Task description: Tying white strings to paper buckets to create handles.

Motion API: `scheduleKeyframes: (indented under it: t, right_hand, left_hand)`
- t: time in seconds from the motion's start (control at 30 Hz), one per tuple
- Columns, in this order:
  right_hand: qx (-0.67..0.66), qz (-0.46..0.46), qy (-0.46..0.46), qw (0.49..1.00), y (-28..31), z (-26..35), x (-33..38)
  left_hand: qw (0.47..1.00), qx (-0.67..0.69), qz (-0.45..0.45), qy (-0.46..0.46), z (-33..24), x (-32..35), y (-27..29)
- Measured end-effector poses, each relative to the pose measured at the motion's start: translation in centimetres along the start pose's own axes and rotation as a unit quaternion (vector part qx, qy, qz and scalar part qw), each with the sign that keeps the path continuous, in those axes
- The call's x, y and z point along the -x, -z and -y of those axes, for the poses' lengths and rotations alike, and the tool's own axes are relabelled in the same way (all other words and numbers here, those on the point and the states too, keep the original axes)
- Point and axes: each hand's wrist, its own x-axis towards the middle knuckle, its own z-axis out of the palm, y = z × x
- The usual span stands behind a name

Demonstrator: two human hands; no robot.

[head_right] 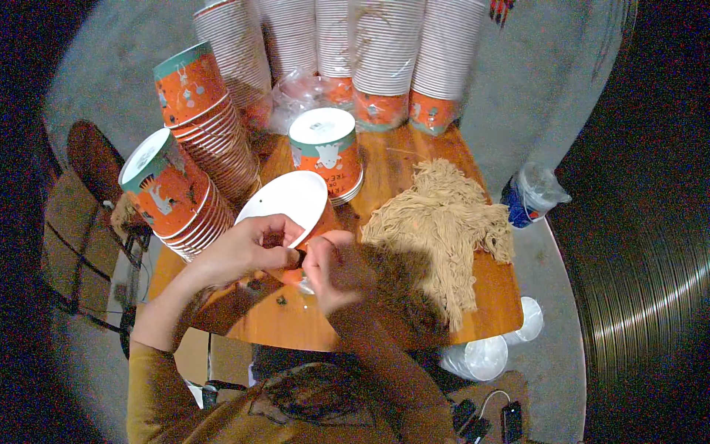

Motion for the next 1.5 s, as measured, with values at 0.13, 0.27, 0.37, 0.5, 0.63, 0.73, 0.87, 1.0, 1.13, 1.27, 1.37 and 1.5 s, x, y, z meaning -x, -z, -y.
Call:
scheduleKeyframes:
  t: [0.13,0.27,0.37,0.5,0.63,0.73,0.87,1.0,1.13,1.27,1.37,1.5]
  right_hand:
    - [0.009,0.006,-0.028,1.000,0.4,-0.1,0.1]
    - [0.011,0.034,-0.053,0.998,0.4,-0.8,0.6]
    - [0.010,0.030,-0.044,0.999,0.2,-1.4,1.2]
    - [-0.003,0.030,-0.066,0.997,0.1,-1.9,1.5]
    - [-0.070,0.036,-0.079,0.994,0.1,-2.6,1.1]
    - [-0.237,0.068,-0.250,0.936,0.5,-3.3,1.4]
    - [-0.211,0.028,-0.183,0.960,1.5,-3.4,-0.6]
    - [-0.224,0.126,-0.212,0.943,1.5,-3.2,-1.8]
    - [-0.198,0.208,-0.297,0.911,1.1,-3.7,-2.3]
    - [-0.247,0.155,-0.323,0.900,-0.1,-3.9,-1.6]
    - [-0.263,0.126,-0.294,0.910,-0.6,-4.2,-1.1]
    - [-0.231,0.117,-0.261,0.930,-0.8,-4.1,-1.2]
  left_hand:
    - [0.998,0.047,0.007,0.032,0.2,-0.8,-0.2]
    - [0.999,0.038,0.004,-0.031,2.3,-2.7,-0.7]
    - [1.000,0.024,-0.007,-0.014,3.1,-3.7,-1.2]
    - [0.998,-0.050,-0.016,-0.023,3.5,-4.3,-1.7]
    - [0.974,-0.206,-0.044,-0.079,3.1,-4.6,-1.6]
    - [0.968,-0.231,-0.066,-0.075,3.8,-5.1,-0.5]
    - [0.973,-0.199,-0.082,-0.079,3.5,-5.0,0.7]
    - [0.986,-0.113,-0.053,-0.110,3.2,-5.2,0.6]
    - [0.994,0.062,-0.014,-0.093,2.8,-5.2,0.2]
    - [0.990,0.136,-0.043,-0.019,3.1,-5.0,0.3]
    - [0.987,0.160,-0.009,0.030,2.8,-4.6,0.0]
    - [0.980,0.197,-0.039,0.002,3.7,-5.2,-0.4]
